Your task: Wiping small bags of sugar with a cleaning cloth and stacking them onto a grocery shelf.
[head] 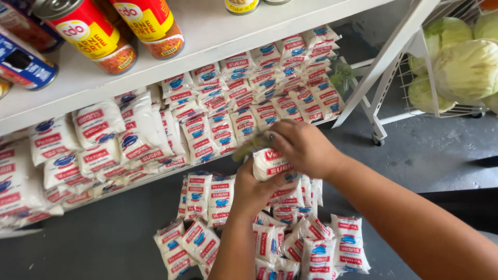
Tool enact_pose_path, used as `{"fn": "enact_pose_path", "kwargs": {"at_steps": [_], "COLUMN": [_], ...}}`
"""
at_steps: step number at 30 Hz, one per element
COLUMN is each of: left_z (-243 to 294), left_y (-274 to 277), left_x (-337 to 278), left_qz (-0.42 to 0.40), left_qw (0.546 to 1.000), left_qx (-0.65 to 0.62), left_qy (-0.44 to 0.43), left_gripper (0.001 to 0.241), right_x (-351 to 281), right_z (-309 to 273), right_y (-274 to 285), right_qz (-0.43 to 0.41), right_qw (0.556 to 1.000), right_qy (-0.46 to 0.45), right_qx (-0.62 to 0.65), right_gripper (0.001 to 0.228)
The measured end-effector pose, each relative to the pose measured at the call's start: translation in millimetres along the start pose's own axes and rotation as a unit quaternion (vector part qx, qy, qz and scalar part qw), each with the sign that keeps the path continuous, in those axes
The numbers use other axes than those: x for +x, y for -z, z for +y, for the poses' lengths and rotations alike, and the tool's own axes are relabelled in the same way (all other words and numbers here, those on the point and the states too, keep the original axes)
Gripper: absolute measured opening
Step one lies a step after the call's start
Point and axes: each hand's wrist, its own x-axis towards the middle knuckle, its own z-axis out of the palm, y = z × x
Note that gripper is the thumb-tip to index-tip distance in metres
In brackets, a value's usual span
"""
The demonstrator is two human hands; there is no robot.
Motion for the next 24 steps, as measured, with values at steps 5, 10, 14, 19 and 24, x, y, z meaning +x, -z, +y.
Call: {"fn": "enact_pose_path", "kwargs": {"at_steps": [5,10,14,19,24], "left_z": [-18,-47,-18,-20,-12], "left_y": [-40,-53,-75,-106,-153], "left_x": [-6,1,29,90,86], "left_qz": [0.041,0.258,0.319,0.371,0.223], "left_qw": [0.990,0.946,0.943,0.915,0.962], "left_qx": [-0.131,-0.198,-0.094,0.105,0.067], "left_qy": [0.017,0.014,0.009,-0.118,-0.145], "left_gripper": [0.044,0.039,0.046,0.051,0.040], "right_x": [-7,-1,-54,-66,-51], "right_z": [59,89,69,116,123], "right_y": [-1,-17,-1,1,12], "right_qz": [0.157,0.233,0.059,-0.017,0.105], "right_qw": [0.987,0.595,0.778,0.863,0.852], "right_qy": [-0.017,-0.390,-0.243,-0.013,-0.036], "right_qx": [-0.012,0.663,0.577,0.505,0.511], "right_gripper": [0.029,0.044,0.051,0.080,0.075]}}
